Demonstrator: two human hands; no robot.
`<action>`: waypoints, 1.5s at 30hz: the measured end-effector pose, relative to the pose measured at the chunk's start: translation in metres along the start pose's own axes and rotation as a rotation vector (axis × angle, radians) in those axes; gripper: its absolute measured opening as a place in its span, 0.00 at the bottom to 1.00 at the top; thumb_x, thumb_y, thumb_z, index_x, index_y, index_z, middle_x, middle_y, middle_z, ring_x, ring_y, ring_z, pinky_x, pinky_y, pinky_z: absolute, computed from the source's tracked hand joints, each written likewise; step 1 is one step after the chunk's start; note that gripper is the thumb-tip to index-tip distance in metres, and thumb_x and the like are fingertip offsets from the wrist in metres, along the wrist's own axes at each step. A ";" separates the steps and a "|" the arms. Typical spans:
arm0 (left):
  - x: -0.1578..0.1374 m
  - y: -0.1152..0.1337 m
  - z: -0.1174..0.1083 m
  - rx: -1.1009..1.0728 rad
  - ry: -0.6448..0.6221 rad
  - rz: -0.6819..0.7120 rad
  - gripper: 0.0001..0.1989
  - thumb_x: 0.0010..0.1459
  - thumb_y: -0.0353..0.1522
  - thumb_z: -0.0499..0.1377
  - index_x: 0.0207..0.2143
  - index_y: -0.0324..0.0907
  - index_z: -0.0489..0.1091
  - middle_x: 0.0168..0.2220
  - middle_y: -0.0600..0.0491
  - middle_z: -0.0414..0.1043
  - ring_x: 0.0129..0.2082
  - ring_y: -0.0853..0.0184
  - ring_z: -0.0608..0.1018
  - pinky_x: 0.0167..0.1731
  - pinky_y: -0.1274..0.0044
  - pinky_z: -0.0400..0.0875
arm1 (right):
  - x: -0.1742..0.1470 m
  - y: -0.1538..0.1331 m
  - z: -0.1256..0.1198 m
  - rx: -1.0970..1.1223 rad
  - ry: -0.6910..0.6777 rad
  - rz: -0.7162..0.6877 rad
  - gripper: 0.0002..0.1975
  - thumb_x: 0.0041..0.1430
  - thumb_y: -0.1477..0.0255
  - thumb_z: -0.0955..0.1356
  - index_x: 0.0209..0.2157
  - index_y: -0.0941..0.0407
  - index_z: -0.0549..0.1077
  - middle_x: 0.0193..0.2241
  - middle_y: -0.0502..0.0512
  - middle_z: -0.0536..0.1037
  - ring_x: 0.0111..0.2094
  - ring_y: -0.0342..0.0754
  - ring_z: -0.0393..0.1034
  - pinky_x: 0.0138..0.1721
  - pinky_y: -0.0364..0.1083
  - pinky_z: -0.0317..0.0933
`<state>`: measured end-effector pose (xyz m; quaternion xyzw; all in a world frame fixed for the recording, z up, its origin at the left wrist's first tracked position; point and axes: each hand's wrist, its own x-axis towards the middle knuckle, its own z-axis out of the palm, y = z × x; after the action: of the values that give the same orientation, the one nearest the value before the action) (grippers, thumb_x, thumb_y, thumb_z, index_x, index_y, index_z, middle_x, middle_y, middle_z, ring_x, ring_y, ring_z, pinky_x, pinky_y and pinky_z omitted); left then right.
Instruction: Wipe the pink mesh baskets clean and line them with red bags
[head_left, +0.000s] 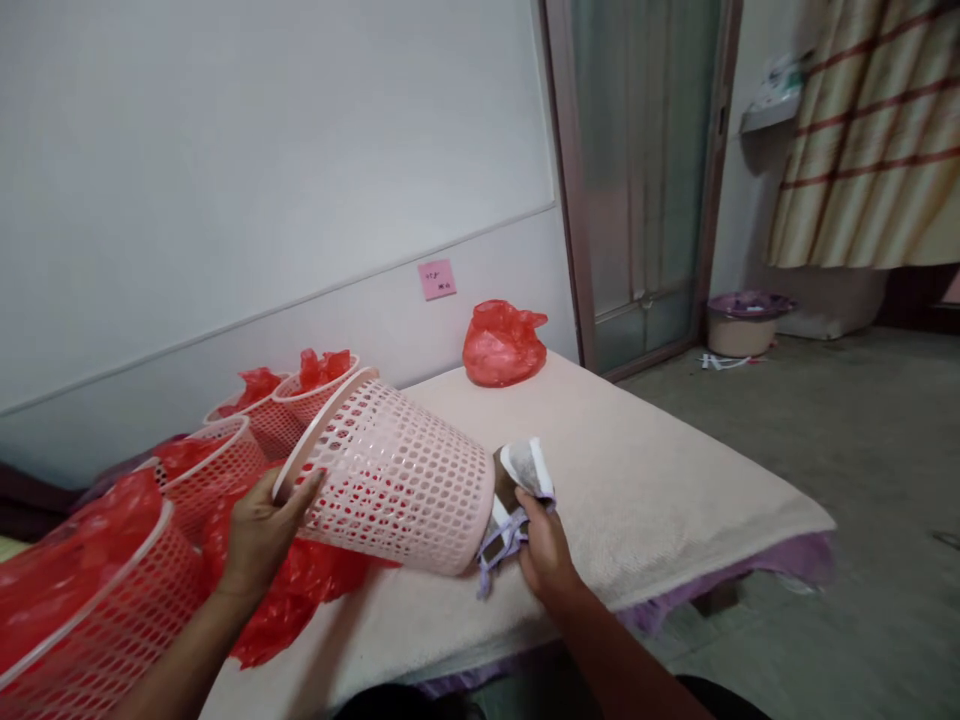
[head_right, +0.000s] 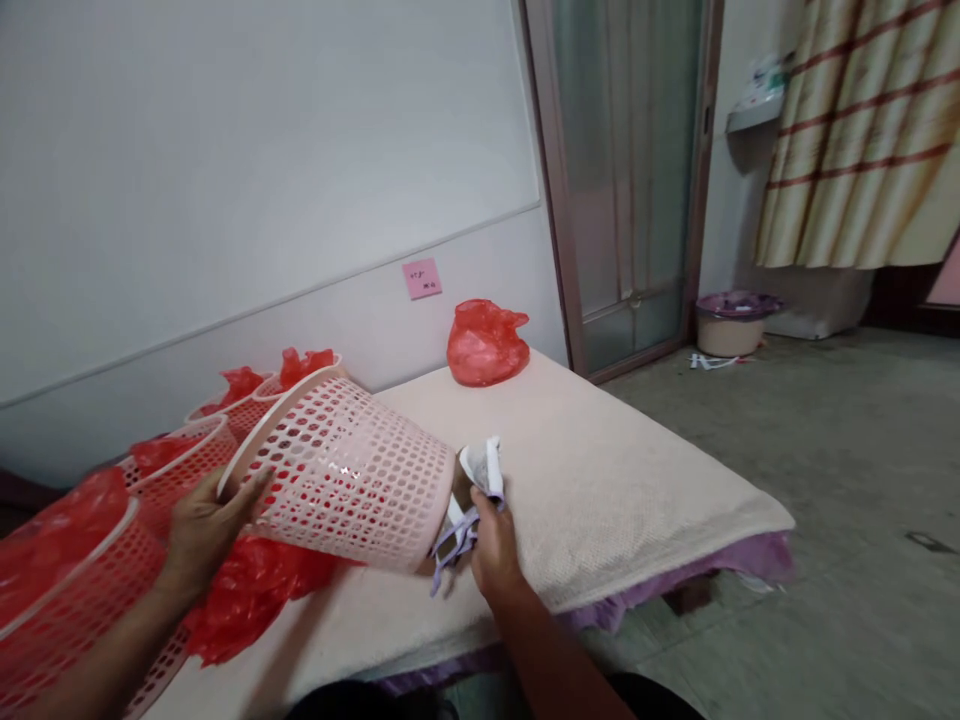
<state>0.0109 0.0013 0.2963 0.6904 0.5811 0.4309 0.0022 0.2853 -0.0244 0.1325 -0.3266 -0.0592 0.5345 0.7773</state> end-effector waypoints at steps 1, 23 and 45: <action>-0.002 0.000 -0.004 -0.018 0.006 -0.020 0.20 0.53 0.48 0.59 0.22 0.43 0.63 0.17 0.62 0.56 0.19 0.72 0.61 0.20 0.79 0.56 | 0.003 -0.002 -0.001 -0.046 0.002 -0.051 0.18 0.44 0.65 0.74 0.38 0.56 0.74 0.32 0.51 0.80 0.39 0.51 0.74 0.37 0.45 0.67; -0.017 0.003 -0.011 0.128 -0.174 0.625 0.16 0.62 0.38 0.52 0.22 0.42 0.64 0.17 0.61 0.58 0.15 0.73 0.65 0.17 0.81 0.58 | -0.012 -0.011 0.004 -0.731 -0.497 -0.824 0.19 0.57 0.68 0.64 0.51 0.51 0.71 0.49 0.57 0.72 0.52 0.54 0.66 0.54 0.52 0.60; -0.023 -0.006 -0.024 0.134 -0.367 0.874 0.10 0.60 0.29 0.51 0.24 0.43 0.62 0.20 0.57 0.64 0.19 0.71 0.68 0.22 0.79 0.61 | -0.005 -0.007 0.006 -0.688 -0.398 -0.633 0.20 0.58 0.71 0.63 0.52 0.56 0.69 0.46 0.58 0.74 0.49 0.52 0.69 0.51 0.49 0.62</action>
<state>-0.0073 -0.0275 0.2946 0.9334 0.2530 0.2239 -0.1212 0.2858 -0.0281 0.1421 -0.4216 -0.4746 0.2742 0.7224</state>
